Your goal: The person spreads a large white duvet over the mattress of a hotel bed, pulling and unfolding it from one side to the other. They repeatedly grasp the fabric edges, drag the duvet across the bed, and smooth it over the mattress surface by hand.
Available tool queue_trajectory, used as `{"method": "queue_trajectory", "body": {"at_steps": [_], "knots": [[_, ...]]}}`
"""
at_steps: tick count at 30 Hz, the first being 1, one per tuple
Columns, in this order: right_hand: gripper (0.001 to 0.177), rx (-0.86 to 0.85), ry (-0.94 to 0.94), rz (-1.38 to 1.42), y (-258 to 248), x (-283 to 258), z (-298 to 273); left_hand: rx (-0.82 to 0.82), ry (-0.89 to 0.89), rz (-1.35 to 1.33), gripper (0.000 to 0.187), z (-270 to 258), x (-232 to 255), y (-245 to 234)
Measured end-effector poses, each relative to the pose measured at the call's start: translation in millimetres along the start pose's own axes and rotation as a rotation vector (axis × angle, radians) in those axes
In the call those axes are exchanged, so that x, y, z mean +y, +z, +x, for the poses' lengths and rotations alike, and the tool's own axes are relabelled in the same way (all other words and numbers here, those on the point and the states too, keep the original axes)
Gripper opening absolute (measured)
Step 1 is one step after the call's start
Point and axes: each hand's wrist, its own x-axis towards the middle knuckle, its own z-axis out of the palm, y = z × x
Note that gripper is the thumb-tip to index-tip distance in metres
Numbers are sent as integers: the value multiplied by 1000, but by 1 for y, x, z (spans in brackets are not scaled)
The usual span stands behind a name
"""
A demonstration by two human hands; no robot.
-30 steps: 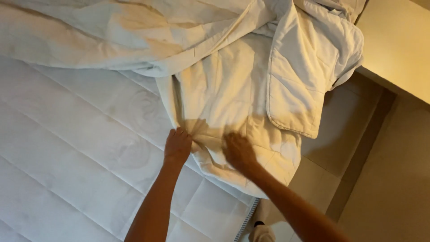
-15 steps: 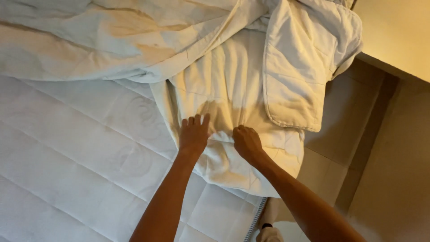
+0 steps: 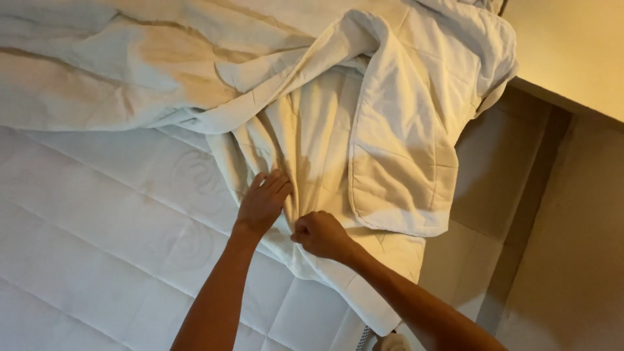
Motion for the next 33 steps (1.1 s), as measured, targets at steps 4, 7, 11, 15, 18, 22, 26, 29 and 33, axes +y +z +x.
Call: {"method": "queue_trajectory", "body": {"at_steps": [4, 7, 11, 15, 18, 22, 26, 29, 33], "knots": [[23, -64, 26, 59, 0, 18, -1, 6, 82, -35, 23, -25, -12, 26], [30, 73, 27, -88, -23, 27, 7, -17, -121, -183, 28, -40, -11, 18], [66, 617, 22, -741, -51, 36, 9, -198, -393, -207, 27, -53, 8, 6], [69, 674, 95, -818, -65, 45, 9, -470, -489, -157, 16, -44, 25, -18], [62, 589, 171, -732, -68, 56, 9, -495, -504, -172, 15, -43, 23, -20], [55, 484, 239, -645, -57, 93, 12, -474, -417, -198, 22, -36, 27, -34], [34, 477, 226, -582, -29, 173, 28, -534, -453, -230, 41, -24, 38, -38], [25, 450, 207, -532, -27, 175, 25, -451, -466, -216, 41, -31, 40, -12], [33, 56, 316, -368, -27, 129, -11, -237, -402, -226, 48, -36, 55, 13]]}}
